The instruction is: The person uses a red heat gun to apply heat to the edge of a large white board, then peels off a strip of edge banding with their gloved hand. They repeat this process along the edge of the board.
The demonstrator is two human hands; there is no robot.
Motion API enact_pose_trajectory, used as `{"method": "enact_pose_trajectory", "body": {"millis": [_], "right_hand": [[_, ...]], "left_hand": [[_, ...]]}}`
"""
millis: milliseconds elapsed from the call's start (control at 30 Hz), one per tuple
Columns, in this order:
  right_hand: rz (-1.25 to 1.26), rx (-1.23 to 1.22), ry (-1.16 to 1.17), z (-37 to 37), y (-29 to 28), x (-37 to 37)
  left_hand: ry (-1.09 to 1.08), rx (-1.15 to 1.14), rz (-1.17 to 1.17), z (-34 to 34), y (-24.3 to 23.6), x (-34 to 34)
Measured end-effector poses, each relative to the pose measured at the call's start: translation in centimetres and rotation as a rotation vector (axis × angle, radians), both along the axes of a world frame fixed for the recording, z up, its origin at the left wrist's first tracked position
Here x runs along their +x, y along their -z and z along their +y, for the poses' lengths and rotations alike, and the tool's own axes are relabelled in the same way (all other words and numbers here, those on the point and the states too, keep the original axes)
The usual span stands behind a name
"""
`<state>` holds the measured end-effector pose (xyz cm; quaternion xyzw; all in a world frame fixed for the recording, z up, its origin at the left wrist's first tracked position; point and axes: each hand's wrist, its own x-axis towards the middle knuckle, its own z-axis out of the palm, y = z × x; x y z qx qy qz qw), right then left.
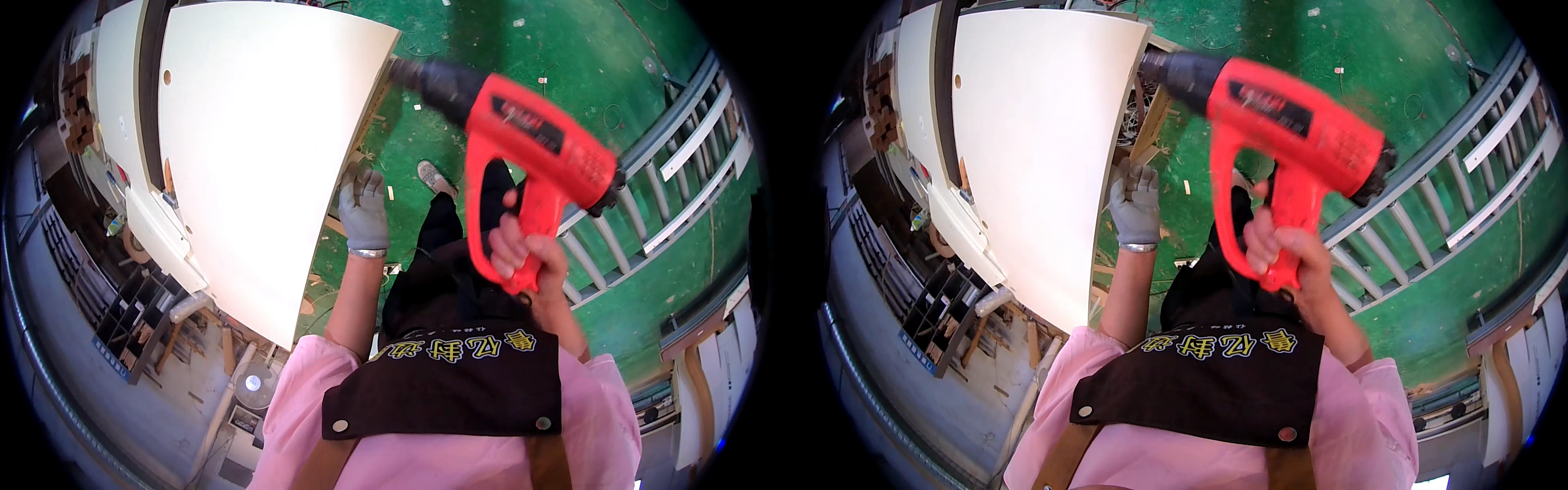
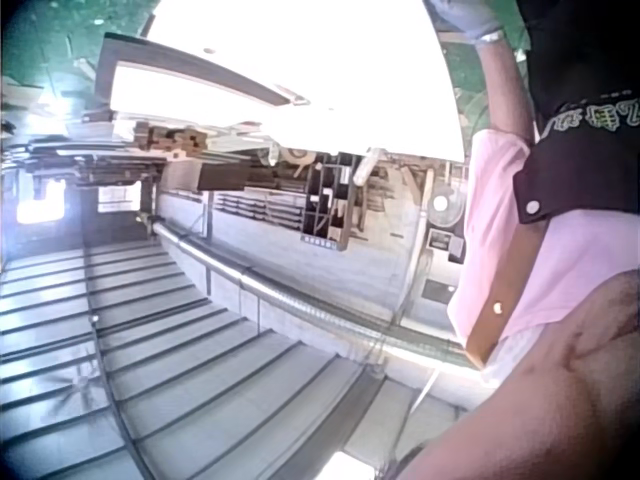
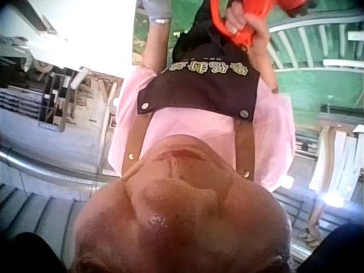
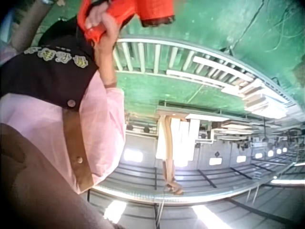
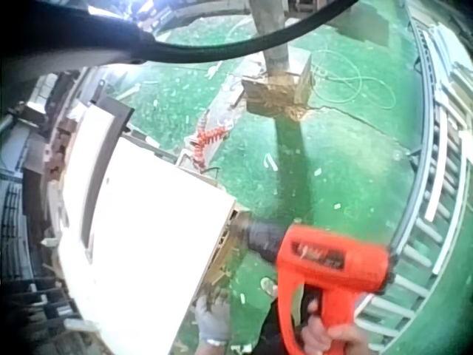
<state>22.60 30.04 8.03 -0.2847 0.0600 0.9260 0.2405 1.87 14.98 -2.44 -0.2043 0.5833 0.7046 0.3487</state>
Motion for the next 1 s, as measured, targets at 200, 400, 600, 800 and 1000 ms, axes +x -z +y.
{"method": "enact_pose_trajectory", "body": {"millis": [200,400,600,800,1000], "right_hand": [[0.025,0.034,0.075,0.9,0.9,-0.8],[0.009,-0.028,-0.009,-0.7,0.0,0.0],[0.004,0.032,0.081,1.0,0.7,-1.1],[-0.006,-0.018,-0.060,-0.9,-0.6,0.2],[-0.020,0.017,0.117,1.1,0.8,-1.4]], "left_hand": [[0.020,0.015,0.007,0.0,0.1,-0.2],[0.043,-0.006,-0.002,-0.1,0.0,-0.2],[0.050,0.010,0.008,-0.2,0.4,-0.3],[0.052,-0.020,0.022,-0.5,0.5,0.1],[0.043,0.002,-0.001,0.0,0.2,0.0]]}}
